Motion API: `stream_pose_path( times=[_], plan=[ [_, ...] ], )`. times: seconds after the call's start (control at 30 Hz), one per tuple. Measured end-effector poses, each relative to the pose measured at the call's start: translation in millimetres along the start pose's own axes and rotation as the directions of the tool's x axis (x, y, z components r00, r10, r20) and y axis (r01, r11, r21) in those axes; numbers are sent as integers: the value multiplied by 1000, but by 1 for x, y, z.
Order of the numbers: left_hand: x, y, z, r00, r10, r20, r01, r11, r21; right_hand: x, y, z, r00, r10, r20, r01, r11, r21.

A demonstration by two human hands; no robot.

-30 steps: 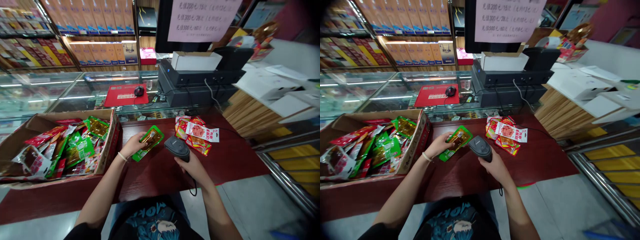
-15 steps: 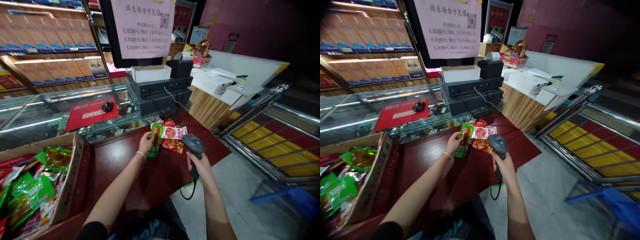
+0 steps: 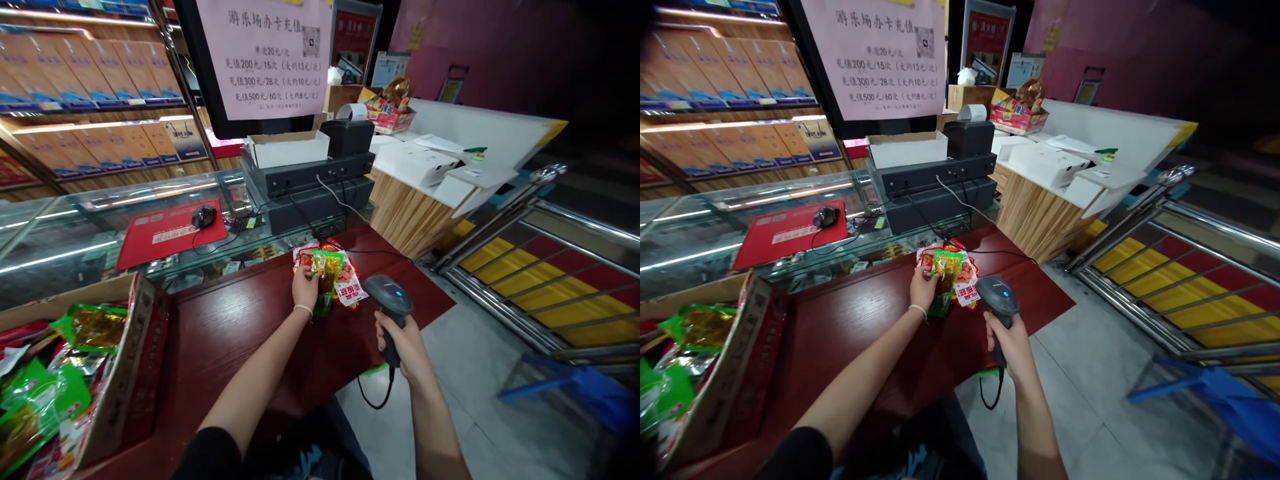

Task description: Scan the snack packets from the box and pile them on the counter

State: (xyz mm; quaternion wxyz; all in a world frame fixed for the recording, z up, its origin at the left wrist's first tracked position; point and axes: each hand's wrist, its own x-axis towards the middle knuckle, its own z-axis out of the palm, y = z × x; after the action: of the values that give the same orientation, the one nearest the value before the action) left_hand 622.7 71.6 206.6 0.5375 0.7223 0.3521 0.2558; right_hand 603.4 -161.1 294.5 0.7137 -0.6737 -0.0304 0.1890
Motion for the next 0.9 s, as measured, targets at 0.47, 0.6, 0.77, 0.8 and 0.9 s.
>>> stream_pose_path(
  times=[0.47, 0.6, 0.77, 0.8, 0.9],
  plan=[
    [-1, -6, -44, 996, 85, 12, -83, 988, -134, -12, -6, 23, 999, -2, 42, 3, 1000, -19],
    [-7, 6, -72, 990, 136, -34, -140, 968, -208, -20, -11, 36, 997, 15, 74, -14, 1000, -15],
    [-35, 46, -143, 979, 197, -48, -203, 950, -239, -33, -20, 65, 983, 62, 175, -68, 997, 31],
    [-42, 55, -162, 977, 208, -53, -214, 951, -224, -35, -21, 74, 976, 68, 207, -75, 997, 28],
    [-65, 75, -224, 965, 246, -91, -258, 953, -158, -37, -23, 104, 950, 42, 309, -43, 999, -4]
  ],
)
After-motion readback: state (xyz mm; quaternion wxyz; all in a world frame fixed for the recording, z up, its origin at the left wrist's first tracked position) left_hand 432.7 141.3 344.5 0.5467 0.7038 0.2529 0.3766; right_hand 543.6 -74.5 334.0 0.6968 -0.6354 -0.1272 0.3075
